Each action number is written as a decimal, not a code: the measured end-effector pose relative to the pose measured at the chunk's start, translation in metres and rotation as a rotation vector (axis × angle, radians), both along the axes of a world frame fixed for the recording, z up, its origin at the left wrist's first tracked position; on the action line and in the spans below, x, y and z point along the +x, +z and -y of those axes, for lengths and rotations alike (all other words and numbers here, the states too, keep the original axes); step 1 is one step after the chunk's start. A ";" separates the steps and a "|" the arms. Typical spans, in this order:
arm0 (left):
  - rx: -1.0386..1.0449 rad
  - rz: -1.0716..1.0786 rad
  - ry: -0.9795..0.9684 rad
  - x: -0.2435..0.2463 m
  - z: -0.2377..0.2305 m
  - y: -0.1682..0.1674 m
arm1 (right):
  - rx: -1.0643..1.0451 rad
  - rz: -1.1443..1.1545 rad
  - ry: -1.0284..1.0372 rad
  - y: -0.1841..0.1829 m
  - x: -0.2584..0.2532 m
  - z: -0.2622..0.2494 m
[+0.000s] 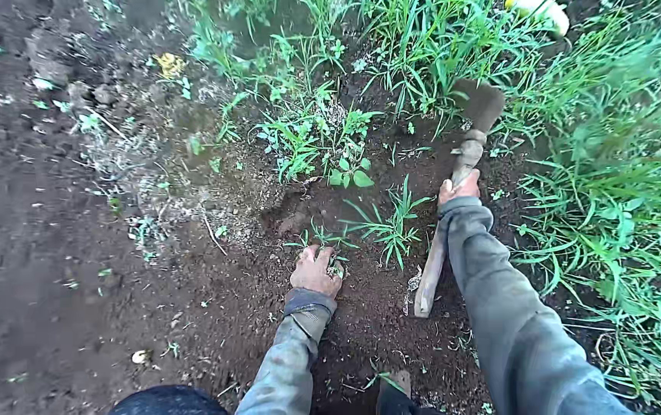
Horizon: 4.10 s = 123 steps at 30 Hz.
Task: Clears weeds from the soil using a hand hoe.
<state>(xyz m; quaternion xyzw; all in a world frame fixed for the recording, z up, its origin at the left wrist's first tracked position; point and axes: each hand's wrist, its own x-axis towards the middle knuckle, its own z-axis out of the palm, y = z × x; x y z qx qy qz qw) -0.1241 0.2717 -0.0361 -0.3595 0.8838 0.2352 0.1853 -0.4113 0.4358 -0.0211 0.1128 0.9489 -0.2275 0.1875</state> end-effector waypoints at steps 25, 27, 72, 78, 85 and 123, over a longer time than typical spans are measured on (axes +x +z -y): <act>0.170 0.058 -0.015 -0.007 0.014 0.008 | 0.193 0.227 0.706 0.047 0.061 -0.038; 0.171 0.024 0.003 -0.008 0.014 0.008 | 0.156 0.079 0.628 0.060 0.027 -0.008; 0.231 0.015 0.002 -0.005 0.017 0.010 | 0.248 -0.017 0.542 0.058 -0.014 0.105; 0.268 0.049 -0.001 -0.006 0.017 0.010 | -0.164 0.162 0.419 -0.037 -0.004 0.198; 0.259 -0.024 0.004 -0.005 0.021 0.007 | -0.274 0.498 0.481 -0.015 0.095 0.122; -0.018 -0.073 0.143 -0.126 0.123 0.074 | 0.198 0.225 0.686 0.072 0.039 -0.059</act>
